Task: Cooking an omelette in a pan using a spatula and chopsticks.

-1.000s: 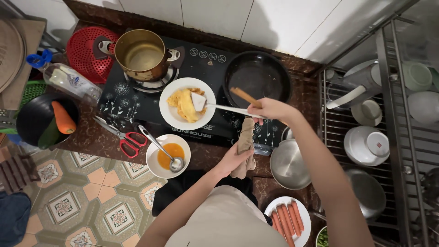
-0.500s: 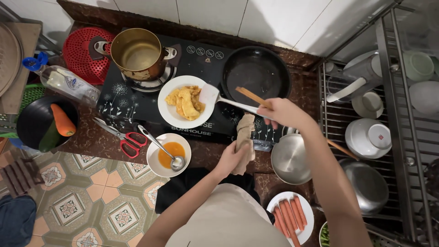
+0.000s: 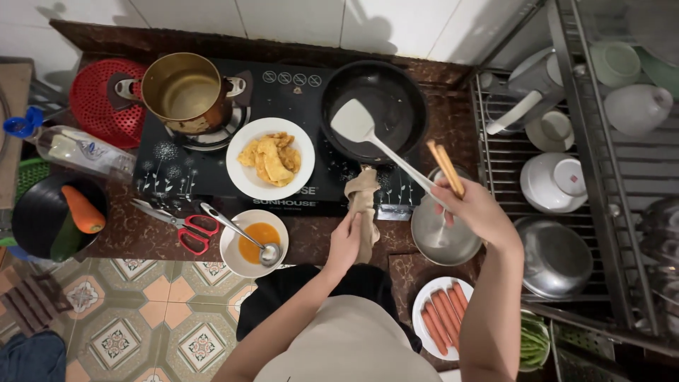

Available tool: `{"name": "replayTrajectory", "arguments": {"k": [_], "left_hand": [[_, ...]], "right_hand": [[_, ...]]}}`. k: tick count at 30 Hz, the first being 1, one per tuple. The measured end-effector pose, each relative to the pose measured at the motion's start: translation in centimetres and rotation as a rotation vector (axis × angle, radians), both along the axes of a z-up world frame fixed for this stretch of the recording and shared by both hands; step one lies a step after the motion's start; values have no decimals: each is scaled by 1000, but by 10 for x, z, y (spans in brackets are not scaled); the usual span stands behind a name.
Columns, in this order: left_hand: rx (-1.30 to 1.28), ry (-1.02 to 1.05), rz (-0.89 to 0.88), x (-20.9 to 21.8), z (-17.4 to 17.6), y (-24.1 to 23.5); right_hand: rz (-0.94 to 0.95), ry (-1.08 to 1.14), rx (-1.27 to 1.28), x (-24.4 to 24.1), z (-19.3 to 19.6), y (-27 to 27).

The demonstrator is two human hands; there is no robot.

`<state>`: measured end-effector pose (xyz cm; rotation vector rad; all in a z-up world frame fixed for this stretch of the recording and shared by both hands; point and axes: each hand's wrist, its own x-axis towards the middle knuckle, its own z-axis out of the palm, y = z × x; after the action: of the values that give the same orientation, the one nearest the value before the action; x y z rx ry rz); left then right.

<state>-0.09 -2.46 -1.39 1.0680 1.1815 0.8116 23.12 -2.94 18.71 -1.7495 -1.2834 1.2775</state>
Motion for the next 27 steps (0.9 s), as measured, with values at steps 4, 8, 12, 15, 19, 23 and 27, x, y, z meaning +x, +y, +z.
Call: {"name": "replayTrajectory", "arguments": {"k": [4,8,12,15,19,23,27], "left_hand": [[-3,-92,2,9,-10,0],[-4,-126,8,17,-17,4],[-11,-61,-17,17,-19,11],[-14,-52,-37,15,-12,14],[-48,-98,-45,11,-15,8],[6,-104,-52,-4,39,-19],[343,-46,-36,-27,49,-53]], "right_hand": [[-121,4,-29,6,-5,-20],[-151,21,-9,19,-20,-40],[-190,32,-7,22,-26,-57],[-235,14,-6,21,-29,-68],[-298,5,15,16,-42,-81],[-366,114,49,-6,-51,-93],[-435,144,38,-45,-45,-110]]}}
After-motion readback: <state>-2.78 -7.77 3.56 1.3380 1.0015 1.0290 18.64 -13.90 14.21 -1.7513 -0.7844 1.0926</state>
